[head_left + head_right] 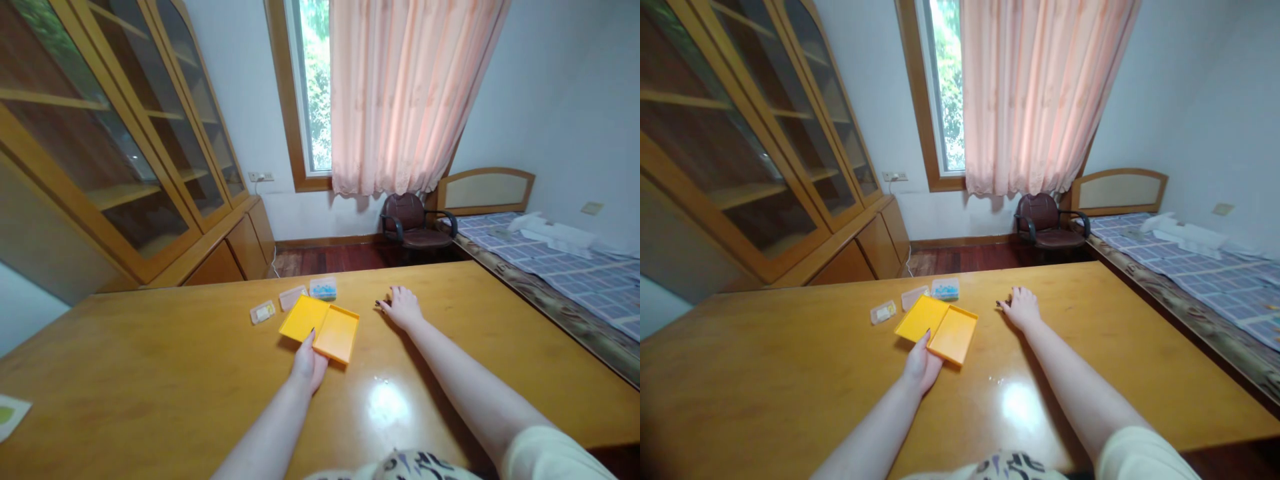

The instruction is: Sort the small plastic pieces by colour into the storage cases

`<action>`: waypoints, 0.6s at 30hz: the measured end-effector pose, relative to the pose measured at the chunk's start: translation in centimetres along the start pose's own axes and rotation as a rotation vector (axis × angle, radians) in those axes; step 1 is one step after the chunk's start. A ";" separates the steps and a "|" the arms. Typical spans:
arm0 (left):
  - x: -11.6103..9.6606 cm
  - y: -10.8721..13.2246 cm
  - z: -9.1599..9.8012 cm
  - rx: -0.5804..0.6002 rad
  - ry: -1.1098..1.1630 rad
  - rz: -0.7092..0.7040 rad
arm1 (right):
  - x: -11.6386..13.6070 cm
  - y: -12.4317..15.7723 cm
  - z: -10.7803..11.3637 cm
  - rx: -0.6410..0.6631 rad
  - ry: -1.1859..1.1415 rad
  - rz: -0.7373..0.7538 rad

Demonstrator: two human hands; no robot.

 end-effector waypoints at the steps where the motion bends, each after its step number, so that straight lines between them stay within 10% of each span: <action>1: 0.3 0.0 -0.3 -0.025 0.012 -0.033 | 0.5 -0.1 -0.3 0.015 0.008 0.055; 18: 3.6 -1.8 -2.2 -0.079 0.079 -0.139 | 2.9 -0.9 -3.2 0.187 0.083 0.322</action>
Point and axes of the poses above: each hand's wrist, its own y-axis away from the middle knuckle, its own z-axis out of the back of the hand, x = y × z, the point moved 6 cm from there along -y, towards the middle knuckle, and after that the axes turned 6 degrees about -y, right-handed, at the moved point
